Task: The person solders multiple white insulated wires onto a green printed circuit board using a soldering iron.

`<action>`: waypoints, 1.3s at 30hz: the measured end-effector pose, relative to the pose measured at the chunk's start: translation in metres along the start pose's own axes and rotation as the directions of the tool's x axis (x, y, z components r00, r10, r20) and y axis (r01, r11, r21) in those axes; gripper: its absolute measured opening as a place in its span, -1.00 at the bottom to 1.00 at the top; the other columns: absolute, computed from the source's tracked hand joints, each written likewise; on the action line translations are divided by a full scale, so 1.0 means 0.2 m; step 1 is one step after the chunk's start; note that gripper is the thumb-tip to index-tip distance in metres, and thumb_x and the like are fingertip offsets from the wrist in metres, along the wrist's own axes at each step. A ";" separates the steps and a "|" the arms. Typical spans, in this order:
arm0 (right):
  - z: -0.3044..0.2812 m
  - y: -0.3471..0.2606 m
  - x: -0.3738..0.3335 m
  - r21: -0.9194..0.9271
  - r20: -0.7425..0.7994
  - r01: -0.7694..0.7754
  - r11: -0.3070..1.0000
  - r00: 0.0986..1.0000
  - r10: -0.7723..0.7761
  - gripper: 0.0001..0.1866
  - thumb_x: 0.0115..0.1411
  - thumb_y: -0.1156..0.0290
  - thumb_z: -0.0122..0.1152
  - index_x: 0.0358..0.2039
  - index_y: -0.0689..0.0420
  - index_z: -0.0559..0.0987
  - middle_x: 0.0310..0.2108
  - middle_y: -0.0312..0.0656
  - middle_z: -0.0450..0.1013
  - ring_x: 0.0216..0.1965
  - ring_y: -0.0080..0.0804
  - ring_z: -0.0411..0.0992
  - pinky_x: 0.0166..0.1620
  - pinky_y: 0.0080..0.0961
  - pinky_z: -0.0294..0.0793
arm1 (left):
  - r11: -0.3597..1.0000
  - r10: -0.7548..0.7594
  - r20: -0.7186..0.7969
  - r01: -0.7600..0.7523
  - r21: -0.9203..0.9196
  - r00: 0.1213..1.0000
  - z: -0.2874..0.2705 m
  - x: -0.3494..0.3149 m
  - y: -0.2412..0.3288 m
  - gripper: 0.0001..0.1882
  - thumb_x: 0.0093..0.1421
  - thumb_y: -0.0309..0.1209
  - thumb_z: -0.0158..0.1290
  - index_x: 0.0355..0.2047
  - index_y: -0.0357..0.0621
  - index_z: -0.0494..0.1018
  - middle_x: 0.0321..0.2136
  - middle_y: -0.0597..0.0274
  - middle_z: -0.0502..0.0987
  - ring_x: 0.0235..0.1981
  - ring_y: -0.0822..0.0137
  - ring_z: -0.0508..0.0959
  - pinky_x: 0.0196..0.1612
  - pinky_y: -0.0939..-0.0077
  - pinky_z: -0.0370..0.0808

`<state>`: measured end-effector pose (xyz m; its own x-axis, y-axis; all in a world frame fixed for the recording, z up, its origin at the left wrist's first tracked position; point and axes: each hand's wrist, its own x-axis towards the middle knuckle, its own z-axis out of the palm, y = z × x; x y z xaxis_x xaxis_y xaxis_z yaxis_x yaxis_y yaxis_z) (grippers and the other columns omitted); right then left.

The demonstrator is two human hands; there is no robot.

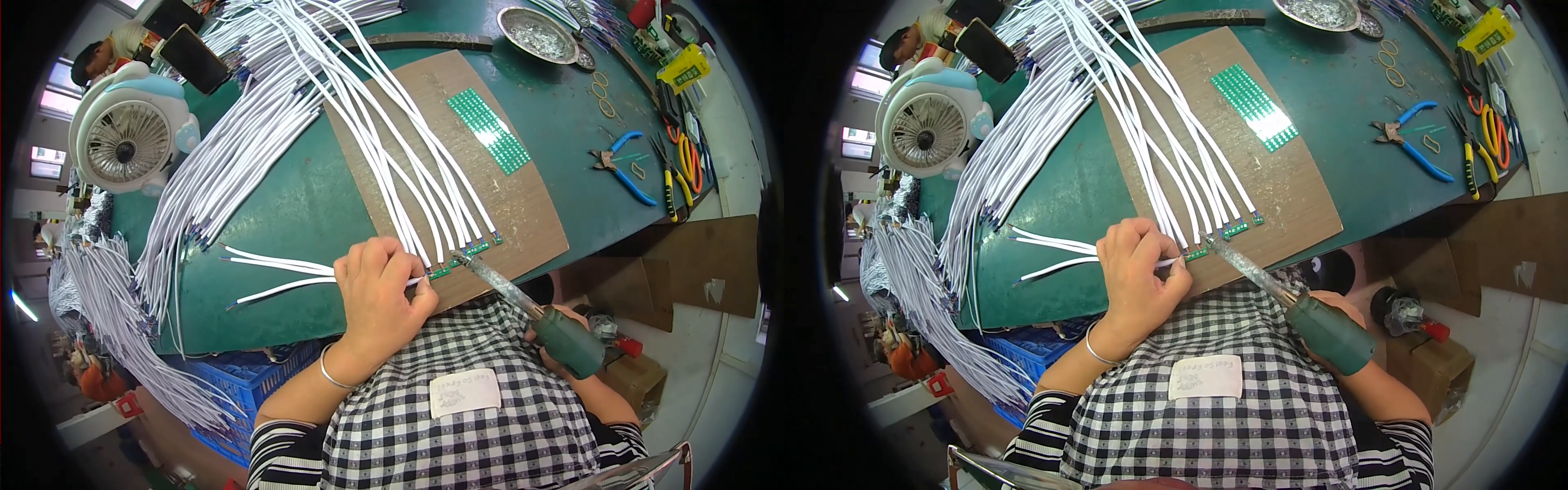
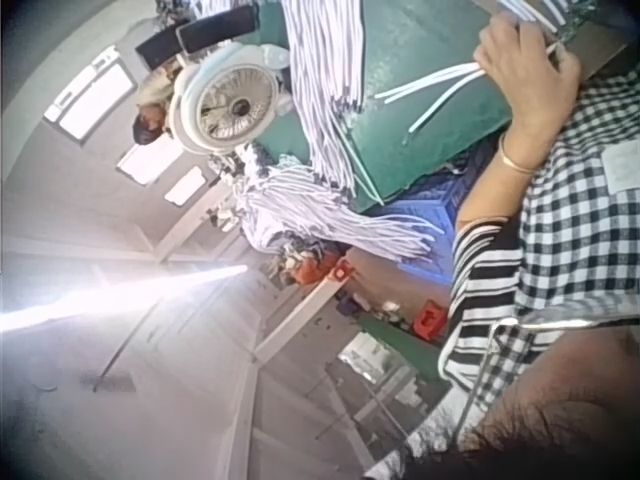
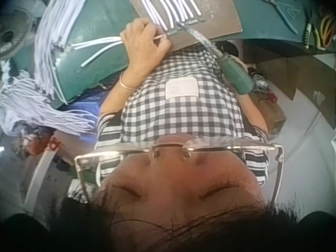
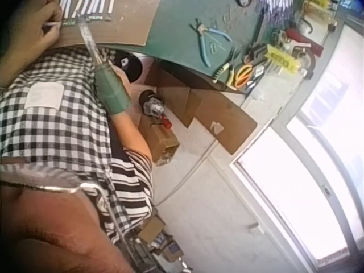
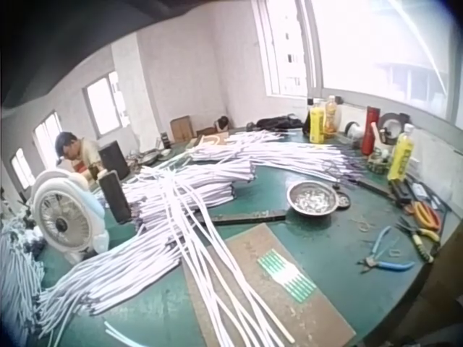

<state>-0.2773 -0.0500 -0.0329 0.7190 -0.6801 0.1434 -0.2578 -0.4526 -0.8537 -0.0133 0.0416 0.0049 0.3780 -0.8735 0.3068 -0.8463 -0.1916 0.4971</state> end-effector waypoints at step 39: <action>0.02 0.04 0.00 0.532 -0.146 -0.101 0.840 0.967 0.209 -0.42 0.16 0.04 0.11 -0.03 0.32 0.40 -0.51 -0.21 0.41 -0.46 -0.51 0.39 -0.35 -0.60 0.39 | 0.965 0.058 -0.194 -0.005 0.263 0.979 -0.12 0.74 -0.80 -0.88 0.02 -0.47 0.16 -0.41 -0.20 0.48 -0.42 0.05 0.47 -0.32 0.03 0.49 -0.23 0.22 0.43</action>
<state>-0.2771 -0.0514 -0.0406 0.5470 -0.8365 0.0334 0.0541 -0.0045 -0.9985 0.1884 -0.0464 -0.0095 0.3937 -0.7794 0.4873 -0.9172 -0.2978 0.2648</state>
